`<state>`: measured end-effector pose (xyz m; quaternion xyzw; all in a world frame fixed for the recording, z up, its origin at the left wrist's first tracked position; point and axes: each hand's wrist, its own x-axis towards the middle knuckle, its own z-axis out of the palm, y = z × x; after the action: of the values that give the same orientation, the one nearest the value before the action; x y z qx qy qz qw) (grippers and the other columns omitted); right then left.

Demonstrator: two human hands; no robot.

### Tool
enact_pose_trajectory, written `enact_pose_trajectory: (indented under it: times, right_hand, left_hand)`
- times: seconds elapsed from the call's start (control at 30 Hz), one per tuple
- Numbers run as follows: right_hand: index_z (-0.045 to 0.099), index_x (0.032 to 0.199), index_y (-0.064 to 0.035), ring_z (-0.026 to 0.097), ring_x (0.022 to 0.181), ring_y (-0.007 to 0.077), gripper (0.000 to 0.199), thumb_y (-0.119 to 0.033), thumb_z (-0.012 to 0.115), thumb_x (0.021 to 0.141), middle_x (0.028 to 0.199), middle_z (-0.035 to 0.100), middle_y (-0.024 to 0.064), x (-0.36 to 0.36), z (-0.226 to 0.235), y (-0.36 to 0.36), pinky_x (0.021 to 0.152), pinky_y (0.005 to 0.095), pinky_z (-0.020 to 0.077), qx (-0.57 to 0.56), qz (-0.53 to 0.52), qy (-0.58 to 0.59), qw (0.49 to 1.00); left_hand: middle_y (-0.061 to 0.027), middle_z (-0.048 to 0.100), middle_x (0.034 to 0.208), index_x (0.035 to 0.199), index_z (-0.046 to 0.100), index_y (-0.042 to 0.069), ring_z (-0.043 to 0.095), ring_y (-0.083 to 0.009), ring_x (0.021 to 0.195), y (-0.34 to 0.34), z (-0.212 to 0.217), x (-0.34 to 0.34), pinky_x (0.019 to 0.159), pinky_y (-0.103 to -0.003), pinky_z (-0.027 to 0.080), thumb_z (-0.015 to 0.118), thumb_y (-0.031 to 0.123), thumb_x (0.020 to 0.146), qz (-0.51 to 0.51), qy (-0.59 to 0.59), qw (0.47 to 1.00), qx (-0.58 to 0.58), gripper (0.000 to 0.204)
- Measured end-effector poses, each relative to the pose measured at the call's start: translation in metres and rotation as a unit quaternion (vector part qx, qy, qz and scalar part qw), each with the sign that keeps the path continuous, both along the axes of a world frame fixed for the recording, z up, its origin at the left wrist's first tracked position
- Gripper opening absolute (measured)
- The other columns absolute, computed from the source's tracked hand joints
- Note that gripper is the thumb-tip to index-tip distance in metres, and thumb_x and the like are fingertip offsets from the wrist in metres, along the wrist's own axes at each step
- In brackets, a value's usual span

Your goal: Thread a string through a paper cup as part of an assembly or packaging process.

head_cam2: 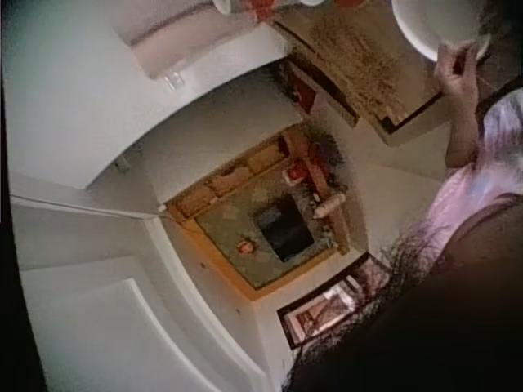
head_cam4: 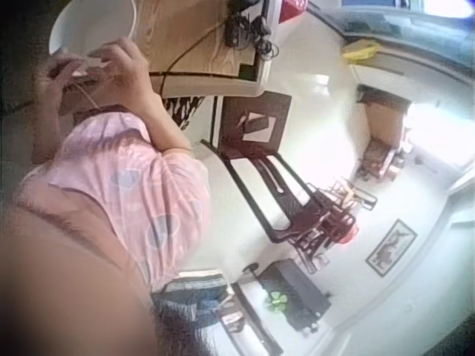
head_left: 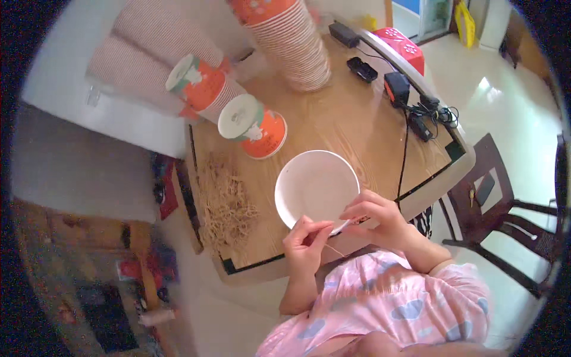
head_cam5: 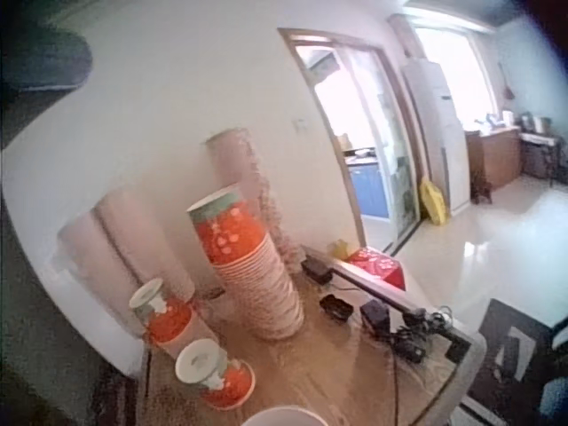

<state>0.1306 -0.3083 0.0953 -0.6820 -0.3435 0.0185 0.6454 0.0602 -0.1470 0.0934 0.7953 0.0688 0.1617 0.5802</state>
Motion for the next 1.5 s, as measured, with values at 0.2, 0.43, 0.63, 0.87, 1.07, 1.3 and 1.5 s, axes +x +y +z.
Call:
enact_pose_trajectory:
  times: [0.2, 0.43, 0.63, 0.87, 1.07, 1.3, 1.5]
  right_hand:
    - [0.056, 0.1, -0.0079, 0.057, 0.081, 0.0236, 0.039, -0.015, 0.075, 0.066, 0.087, 0.057, 0.0084, -0.007, -0.012, 0.005, 0.07, 0.0328, 0.0475, 0.009, -0.003, -0.001, 1.0]
    - [0.057, 0.093, -0.0085, 0.056, 0.079, 0.0244, 0.029, -0.016, 0.071, 0.069, 0.085, 0.057, 0.0068, -0.008, -0.018, 0.014, 0.069, 0.0339, 0.0451, 0.011, 0.012, -0.034, 0.999]
    - [0.059, 0.08, -0.0067, 0.054, 0.076, 0.0256, 0.012, -0.011, 0.066, 0.072, 0.076, 0.054, 0.0074, -0.003, -0.021, 0.008, 0.066, 0.0348, 0.0435, 0.025, 0.008, -0.063, 0.998]
    - [0.054, 0.072, -0.0045, 0.047, 0.062, 0.0247, 0.009, -0.008, 0.059, 0.078, 0.066, 0.048, 0.007, -0.002, -0.019, 0.008, 0.058, 0.033, 0.0353, 0.025, -0.05, -0.113, 0.992]
    - [0.049, 0.068, -0.0036, 0.047, 0.062, 0.027, 0.018, -0.01, 0.046, 0.084, 0.064, 0.047, 0.0094, 0.001, -0.029, -0.011, 0.061, 0.0345, 0.0366, 0.005, -0.069, -0.002, 0.998]
    - [0.053, 0.084, -0.0018, 0.054, 0.069, 0.027, 0.006, -0.007, 0.051, 0.083, 0.072, 0.055, 0.0117, -0.001, -0.056, -0.016, 0.061, 0.0344, 0.0416, -0.035, -0.105, 0.072, 0.991]
    - [0.054, 0.089, -0.0038, 0.056, 0.073, 0.0266, 0.01, -0.005, 0.057, 0.079, 0.076, 0.057, 0.0108, -0.017, -0.062, -0.019, 0.063, 0.0348, 0.0447, -0.026, -0.065, 0.063, 0.996]
  left_hand:
    - [0.005, 0.044, 0.063, 0.076, 0.066, 0.003, 0.038, -0.0034, 0.058, -0.001, -0.004, -0.001, 0.051, -0.017, 0.027, 0.067, -0.004, 0.071, 0.012, 0.004, 0.992, -0.126, 0.009]
    - [0.0044, 0.045, 0.064, 0.077, 0.066, 0.003, 0.038, -0.0038, 0.058, -0.003, 0.0, 0.002, 0.051, -0.017, 0.027, 0.067, -0.005, 0.07, 0.009, -0.018, 0.988, -0.15, 0.01]
    - [0.0059, 0.042, 0.062, 0.079, 0.068, 0.004, 0.037, -0.0033, 0.056, 0.003, 0.007, 0.0, 0.05, -0.017, 0.028, 0.07, -0.004, 0.068, 0.011, -0.03, 0.998, -0.051, 0.014]
    - [0.0046, 0.039, 0.059, 0.081, 0.07, 0.008, 0.036, -0.0046, 0.052, -0.002, 0.012, 0.0, 0.045, -0.019, 0.028, 0.072, -0.002, 0.066, -0.021, -0.035, 0.989, 0.139, 0.018]
    - [0.0032, 0.038, 0.06, 0.079, 0.069, 0.008, 0.036, -0.0062, 0.052, -0.009, 0.029, 0.012, 0.043, -0.021, 0.027, 0.072, 0.0, 0.066, -0.01, -0.034, 0.978, 0.206, 0.016]
    - [-0.0009, 0.043, 0.067, 0.079, 0.068, 0.008, 0.043, -0.0109, 0.056, -0.001, 0.031, 0.029, 0.045, -0.025, 0.032, 0.071, 0.002, 0.066, -0.084, 0.049, 0.955, 0.281, 0.015]
    - [-0.0056, 0.045, 0.07, 0.08, 0.067, 0.008, 0.05, -0.0182, 0.061, 0.004, 0.035, 0.041, 0.053, -0.03, 0.041, 0.07, 0.004, 0.067, -0.157, 0.065, 0.918, 0.359, 0.015]
